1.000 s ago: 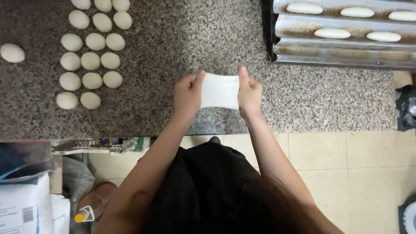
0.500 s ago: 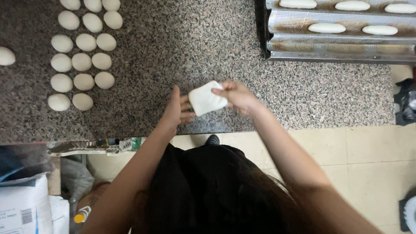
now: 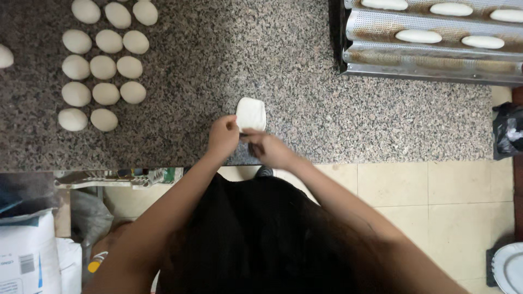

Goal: The person picks up dough balls one at a time, flattens them by hand on a countertop, rolls them into elongated shapes, and places the shaped dough onto a multi-slot metal baking tray.

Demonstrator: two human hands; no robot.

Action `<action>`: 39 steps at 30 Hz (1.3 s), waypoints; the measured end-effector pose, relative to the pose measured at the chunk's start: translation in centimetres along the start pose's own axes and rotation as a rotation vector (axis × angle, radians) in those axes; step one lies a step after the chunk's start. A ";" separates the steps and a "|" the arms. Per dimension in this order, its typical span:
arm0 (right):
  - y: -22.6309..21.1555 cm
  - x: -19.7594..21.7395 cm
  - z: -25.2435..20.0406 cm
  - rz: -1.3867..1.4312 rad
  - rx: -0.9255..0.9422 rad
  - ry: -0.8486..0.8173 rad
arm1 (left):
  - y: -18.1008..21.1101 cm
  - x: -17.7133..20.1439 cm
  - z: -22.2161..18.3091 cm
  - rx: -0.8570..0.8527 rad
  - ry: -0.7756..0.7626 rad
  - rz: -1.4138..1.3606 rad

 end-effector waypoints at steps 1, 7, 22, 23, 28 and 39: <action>1.1 -0.5 -1.0 0.054 -0.095 0.039 | 0.5 0.1 0.6 -0.104 0.053 0.057; 5.4 0.7 2.2 -0.387 -0.179 0.401 | 6.5 -1.9 3.8 -0.832 0.071 0.291; 4.7 -4.8 -0.1 -0.921 0.008 0.440 | 6.0 0.3 -2.5 -1.232 0.028 0.354; 4.8 -4.5 0.2 -0.879 0.007 0.425 | 6.1 0.5 -2.3 -1.234 0.025 0.329; 5.1 -1.1 0.9 -0.488 -0.221 0.423 | 6.4 1.1 -0.9 -0.818 -0.195 0.250; 2.7 -3.4 -0.2 -0.656 -0.180 0.455 | 6.3 0.2 -2.5 -1.058 -0.085 0.355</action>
Point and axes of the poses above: each hand's wrist, its own z-axis towards the middle knuckle, its own x-axis out of the back of the hand, y = z × x, the point moved 5 cm from there along z, towards the middle knuckle, and after that the axes turned 14 degrees about y, right-handed, at the moved point
